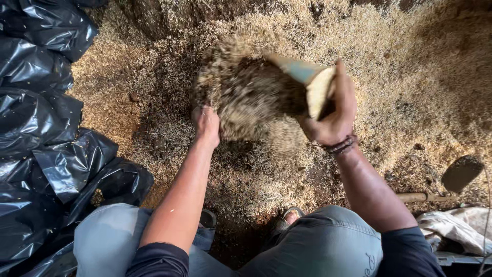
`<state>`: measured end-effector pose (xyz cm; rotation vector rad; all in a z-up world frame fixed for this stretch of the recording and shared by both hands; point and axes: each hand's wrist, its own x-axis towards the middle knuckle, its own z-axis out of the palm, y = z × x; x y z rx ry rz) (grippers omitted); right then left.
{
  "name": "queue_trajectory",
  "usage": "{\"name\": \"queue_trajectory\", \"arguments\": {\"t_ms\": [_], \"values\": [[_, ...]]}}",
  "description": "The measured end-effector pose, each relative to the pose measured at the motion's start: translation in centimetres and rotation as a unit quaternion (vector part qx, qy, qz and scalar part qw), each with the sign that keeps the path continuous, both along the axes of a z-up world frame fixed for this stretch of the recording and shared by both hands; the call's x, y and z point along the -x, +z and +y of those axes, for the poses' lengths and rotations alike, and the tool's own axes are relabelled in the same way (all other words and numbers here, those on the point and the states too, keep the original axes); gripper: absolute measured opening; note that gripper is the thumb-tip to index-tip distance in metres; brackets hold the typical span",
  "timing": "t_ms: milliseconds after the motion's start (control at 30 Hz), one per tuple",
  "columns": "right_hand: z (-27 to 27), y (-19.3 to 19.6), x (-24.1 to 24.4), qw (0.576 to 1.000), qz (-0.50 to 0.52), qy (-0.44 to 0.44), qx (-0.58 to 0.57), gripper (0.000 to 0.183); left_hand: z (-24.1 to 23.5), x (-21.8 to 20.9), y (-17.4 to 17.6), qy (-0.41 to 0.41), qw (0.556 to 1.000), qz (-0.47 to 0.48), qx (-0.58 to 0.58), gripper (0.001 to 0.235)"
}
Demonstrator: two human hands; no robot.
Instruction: The person mixes a pile of soil and wood shavings using a small shovel and hands. They repeatedly scoop and turn the materials to blend them together in an outdoor area.
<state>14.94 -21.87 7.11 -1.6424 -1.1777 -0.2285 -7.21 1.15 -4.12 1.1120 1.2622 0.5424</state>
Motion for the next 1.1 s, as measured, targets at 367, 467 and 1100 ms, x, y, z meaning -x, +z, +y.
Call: {"name": "queue_trajectory", "arguments": {"t_ms": [367,467,1100], "values": [[-26.9,-13.6,5.3,0.793,0.488,-0.292,0.22,0.088,-4.9,10.4,0.0,0.098,0.894,0.428,0.085,0.094],[-30.8,-19.1,8.9,0.754,0.493,-0.328,0.282,0.079,-5.6,10.1,-0.4,0.058,0.885,0.447,0.118,0.102],[-4.0,-14.0,11.8,0.716,0.683,-0.14,-0.043,0.087,-5.5,4.4,2.9,0.032,0.942,0.005,0.335,0.107]]}}
